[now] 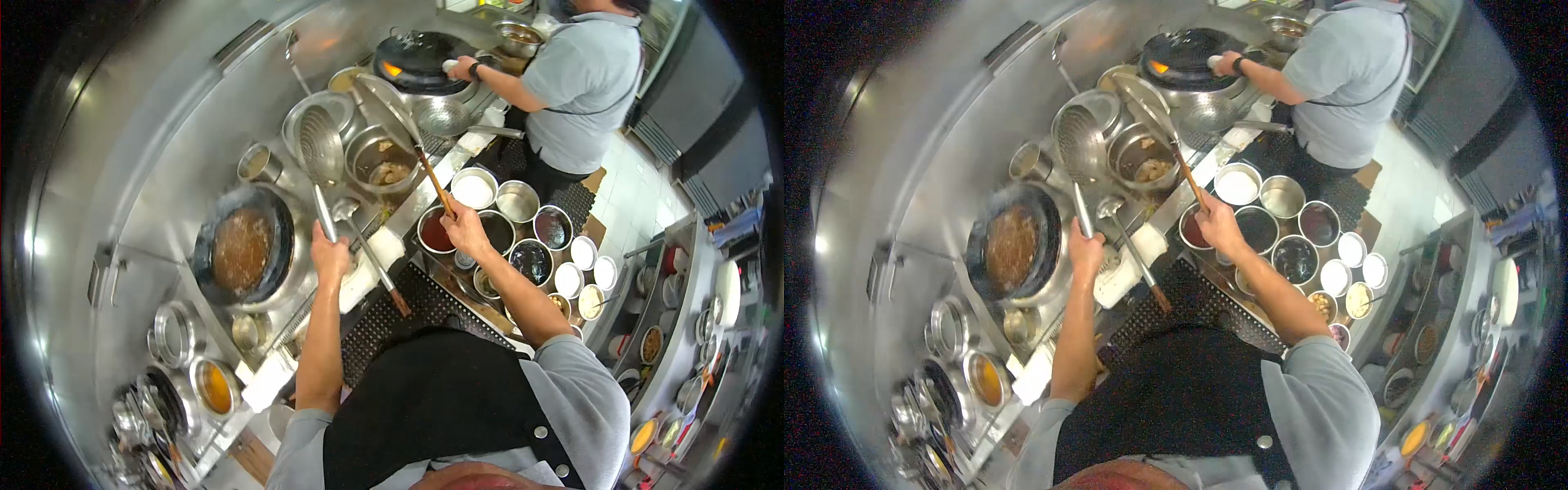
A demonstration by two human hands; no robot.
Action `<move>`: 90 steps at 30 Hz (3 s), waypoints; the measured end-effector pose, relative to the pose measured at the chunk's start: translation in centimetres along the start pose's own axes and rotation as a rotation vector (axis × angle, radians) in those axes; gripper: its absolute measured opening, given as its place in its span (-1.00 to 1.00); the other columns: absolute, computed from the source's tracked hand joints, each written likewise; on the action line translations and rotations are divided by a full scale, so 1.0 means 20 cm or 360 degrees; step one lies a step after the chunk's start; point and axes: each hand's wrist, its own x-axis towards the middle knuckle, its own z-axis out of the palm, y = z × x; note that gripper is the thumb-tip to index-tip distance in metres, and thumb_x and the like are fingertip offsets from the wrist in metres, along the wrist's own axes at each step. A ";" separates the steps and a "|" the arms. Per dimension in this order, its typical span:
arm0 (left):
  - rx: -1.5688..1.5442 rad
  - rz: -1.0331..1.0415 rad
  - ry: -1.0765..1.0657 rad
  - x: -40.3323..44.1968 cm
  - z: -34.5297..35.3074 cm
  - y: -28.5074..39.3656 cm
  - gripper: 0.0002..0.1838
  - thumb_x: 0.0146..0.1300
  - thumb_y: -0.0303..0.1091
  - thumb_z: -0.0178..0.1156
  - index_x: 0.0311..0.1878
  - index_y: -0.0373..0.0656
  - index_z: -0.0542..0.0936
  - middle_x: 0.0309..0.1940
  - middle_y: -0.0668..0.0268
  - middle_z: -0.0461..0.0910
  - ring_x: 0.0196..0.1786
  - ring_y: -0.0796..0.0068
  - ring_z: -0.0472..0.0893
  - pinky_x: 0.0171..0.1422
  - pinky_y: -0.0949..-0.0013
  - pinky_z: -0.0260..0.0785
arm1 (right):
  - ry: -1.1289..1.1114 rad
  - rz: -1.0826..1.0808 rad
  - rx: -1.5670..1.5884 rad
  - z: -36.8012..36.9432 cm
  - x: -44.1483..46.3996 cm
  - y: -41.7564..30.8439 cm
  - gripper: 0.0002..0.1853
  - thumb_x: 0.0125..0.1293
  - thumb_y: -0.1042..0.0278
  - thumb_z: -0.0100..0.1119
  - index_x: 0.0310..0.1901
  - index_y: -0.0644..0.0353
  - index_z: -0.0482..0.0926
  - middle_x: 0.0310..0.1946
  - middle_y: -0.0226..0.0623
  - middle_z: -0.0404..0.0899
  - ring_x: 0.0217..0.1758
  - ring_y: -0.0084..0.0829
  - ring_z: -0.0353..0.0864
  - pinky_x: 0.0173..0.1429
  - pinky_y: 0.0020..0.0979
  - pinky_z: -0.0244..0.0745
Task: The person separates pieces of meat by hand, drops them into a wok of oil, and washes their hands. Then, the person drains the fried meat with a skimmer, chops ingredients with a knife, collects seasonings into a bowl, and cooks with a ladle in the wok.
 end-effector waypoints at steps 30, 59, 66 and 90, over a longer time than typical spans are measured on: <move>0.0944 0.0193 0.0133 -1.25 -1.25 -1.96 -0.26 0.42 -0.02 0.26 0.49 -0.31 0.37 0.47 -0.20 0.32 0.54 -0.12 0.31 0.57 -0.02 0.22 | -0.0864 0.0094 -0.0816 0.92 -1.51 -0.03 -0.53 0.41 0.11 0.24 0.29 0.09 0.58 0.18 -0.05 0.64 0.27 0.02 0.61 0.29 -0.04 0.54; 0.0751 0.2147 -0.2181 -2.61 0.32 -1.42 -0.75 0.45 -0.34 0.20 0.09 -0.24 0.61 -0.23 0.35 0.62 -0.31 0.51 0.52 -0.25 0.45 0.41 | 0.3372 -0.0810 0.2042 -1.03 -5.42 0.10 -0.22 0.66 -0.16 -0.44 0.54 0.47 0.01 0.55 0.21 0.17 0.60 0.19 0.19 0.63 0.17 0.14; 0.0311 0.0027 -0.2219 -3.34 0.13 -0.41 -0.48 0.48 -0.29 0.20 0.44 -0.19 0.43 0.00 0.30 0.65 -0.23 0.50 0.58 -0.24 0.40 0.46 | 0.2696 -0.0165 0.2288 -0.90 -5.38 0.42 -0.41 0.65 -0.05 -0.21 0.38 0.35 0.34 0.26 0.11 0.56 0.28 0.06 0.60 0.30 0.06 0.57; 0.0789 -0.0149 -0.2634 -2.80 0.41 -1.40 -0.70 0.42 -0.31 0.25 0.10 -0.29 0.64 -0.18 0.17 0.68 -0.26 0.45 0.62 -0.20 0.37 0.50 | 0.1312 0.2963 -0.1194 -2.02 -6.01 0.68 -0.65 0.41 0.16 0.05 0.09 0.16 0.61 0.06 0.08 0.71 0.18 0.06 0.69 0.25 0.03 0.58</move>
